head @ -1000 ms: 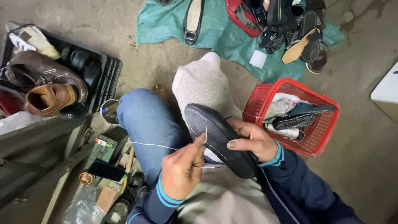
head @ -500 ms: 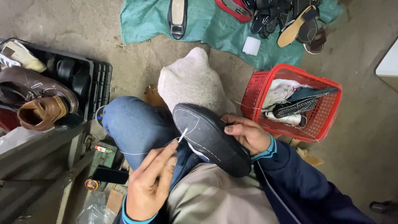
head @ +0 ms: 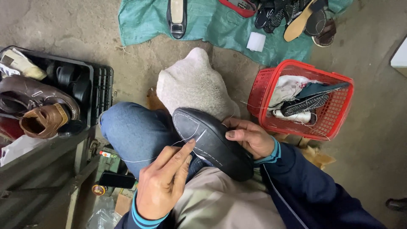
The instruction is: The person sits on the floor and sews a black shoe using a needle and white thread. They repeatedly push the needle through the shoe's sole and pull the thread to stitch it.
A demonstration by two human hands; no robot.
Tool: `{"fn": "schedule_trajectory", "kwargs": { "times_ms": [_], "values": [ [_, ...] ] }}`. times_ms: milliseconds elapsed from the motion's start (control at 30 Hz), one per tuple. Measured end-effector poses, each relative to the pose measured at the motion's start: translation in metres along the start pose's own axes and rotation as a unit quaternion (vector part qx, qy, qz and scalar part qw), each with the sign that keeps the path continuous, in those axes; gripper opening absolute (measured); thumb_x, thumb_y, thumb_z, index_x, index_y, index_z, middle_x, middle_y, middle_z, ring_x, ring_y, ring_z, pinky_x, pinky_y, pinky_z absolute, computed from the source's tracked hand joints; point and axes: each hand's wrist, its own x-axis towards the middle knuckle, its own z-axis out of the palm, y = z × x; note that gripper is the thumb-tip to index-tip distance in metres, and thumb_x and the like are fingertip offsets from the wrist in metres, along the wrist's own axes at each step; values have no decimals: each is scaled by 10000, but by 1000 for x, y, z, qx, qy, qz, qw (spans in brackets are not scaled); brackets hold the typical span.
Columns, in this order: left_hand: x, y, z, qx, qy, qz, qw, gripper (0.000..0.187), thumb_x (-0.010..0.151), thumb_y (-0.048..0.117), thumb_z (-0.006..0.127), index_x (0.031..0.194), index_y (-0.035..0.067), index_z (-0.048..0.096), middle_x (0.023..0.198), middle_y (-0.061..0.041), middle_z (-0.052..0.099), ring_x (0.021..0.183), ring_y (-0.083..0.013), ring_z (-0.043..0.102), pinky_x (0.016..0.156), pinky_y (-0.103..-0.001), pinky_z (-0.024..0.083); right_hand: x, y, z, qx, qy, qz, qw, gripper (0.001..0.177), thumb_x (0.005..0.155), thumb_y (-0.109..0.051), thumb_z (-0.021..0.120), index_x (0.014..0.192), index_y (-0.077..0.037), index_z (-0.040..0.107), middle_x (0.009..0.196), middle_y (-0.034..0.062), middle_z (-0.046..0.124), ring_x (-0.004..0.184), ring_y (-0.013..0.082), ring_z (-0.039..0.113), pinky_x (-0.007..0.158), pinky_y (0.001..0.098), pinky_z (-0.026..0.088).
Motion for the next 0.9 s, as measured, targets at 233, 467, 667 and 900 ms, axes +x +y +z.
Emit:
{"fn": "schedule_trajectory", "kwargs": {
  "times_ms": [233,467,667,900],
  "values": [
    [-1,-3,1,2,6,-1,1000,338,1007,112,585,1334,127,668,1042,7,687,813,-166,698,640,-311,557,0,0,1,-1,-15,-8,1000,244,873,-137,695,1056,18,657,911,106,703,823,203,674,762,318,528],
    [-1,-2,-1,15,-2,6,1000,340,1009,130,580,1338,134,667,1045,14,688,825,-175,702,614,-328,556,0,3,0,-12,-17,-24,1000,221,875,-135,697,1045,0,658,917,80,691,832,174,653,777,303,504],
    [-3,-4,-1,25,-4,6,1000,353,1006,135,588,1351,148,661,1023,20,673,801,-181,689,582,-338,542,-1,-1,3,6,-28,-15,999,217,882,-127,696,1054,-3,649,921,95,700,832,193,673,772,313,532],
    [-8,-11,-5,21,-27,-13,999,389,1011,140,565,1388,193,644,981,23,638,756,-204,657,537,-370,524,-6,-8,16,-57,-27,-26,998,251,870,-149,719,1073,-5,682,931,99,733,828,207,695,757,324,557]
  ]
}}
